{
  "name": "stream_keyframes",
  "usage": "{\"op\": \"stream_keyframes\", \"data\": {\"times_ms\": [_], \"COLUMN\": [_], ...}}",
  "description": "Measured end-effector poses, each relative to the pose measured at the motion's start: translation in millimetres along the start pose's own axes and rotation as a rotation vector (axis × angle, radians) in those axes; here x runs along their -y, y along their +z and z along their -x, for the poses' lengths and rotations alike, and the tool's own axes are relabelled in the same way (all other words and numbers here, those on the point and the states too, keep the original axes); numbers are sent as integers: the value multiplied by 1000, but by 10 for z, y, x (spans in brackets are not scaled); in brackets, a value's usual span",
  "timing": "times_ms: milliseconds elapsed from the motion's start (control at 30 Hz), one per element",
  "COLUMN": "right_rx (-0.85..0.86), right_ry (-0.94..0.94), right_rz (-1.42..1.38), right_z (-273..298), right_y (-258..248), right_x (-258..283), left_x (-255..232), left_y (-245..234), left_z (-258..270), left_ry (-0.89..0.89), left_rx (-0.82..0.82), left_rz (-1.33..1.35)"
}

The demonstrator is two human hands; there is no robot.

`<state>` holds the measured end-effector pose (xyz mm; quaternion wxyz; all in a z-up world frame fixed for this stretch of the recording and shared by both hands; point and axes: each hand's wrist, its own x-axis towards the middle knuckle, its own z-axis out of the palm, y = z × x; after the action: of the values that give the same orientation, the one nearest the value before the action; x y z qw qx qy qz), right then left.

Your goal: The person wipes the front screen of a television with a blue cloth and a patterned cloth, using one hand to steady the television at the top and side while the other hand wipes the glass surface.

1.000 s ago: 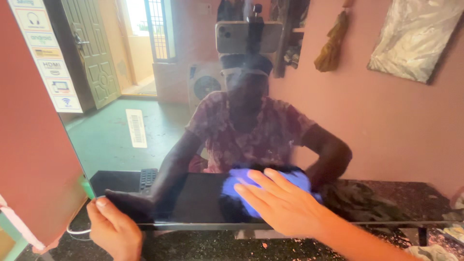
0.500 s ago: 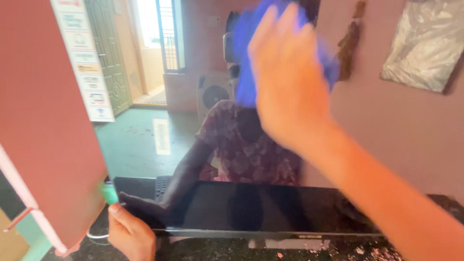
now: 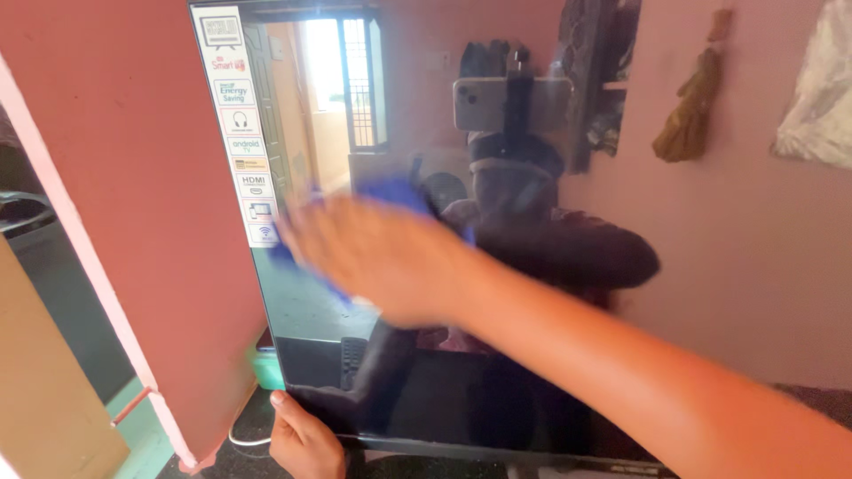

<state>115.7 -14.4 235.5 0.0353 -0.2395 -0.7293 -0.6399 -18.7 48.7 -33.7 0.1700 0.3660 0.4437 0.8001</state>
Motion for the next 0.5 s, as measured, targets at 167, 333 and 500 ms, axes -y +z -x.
{"op": "stream_keyframes", "data": {"times_ms": [167, 333, 500], "right_rx": [-196, -114, -133], "right_ry": [395, 409, 455], "right_rz": [4, 6, -85], "right_z": [-558, -602, -161], "right_y": [5, 58, -35], "right_x": [-603, -308, -535], "left_x": [-9, 20, 18], "left_y": [-8, -3, -33], "left_z": [-18, 0, 2], "left_ry": [-12, -14, -13], "left_rx": [-15, -3, 32], "left_rz": [1, -59, -48]}}
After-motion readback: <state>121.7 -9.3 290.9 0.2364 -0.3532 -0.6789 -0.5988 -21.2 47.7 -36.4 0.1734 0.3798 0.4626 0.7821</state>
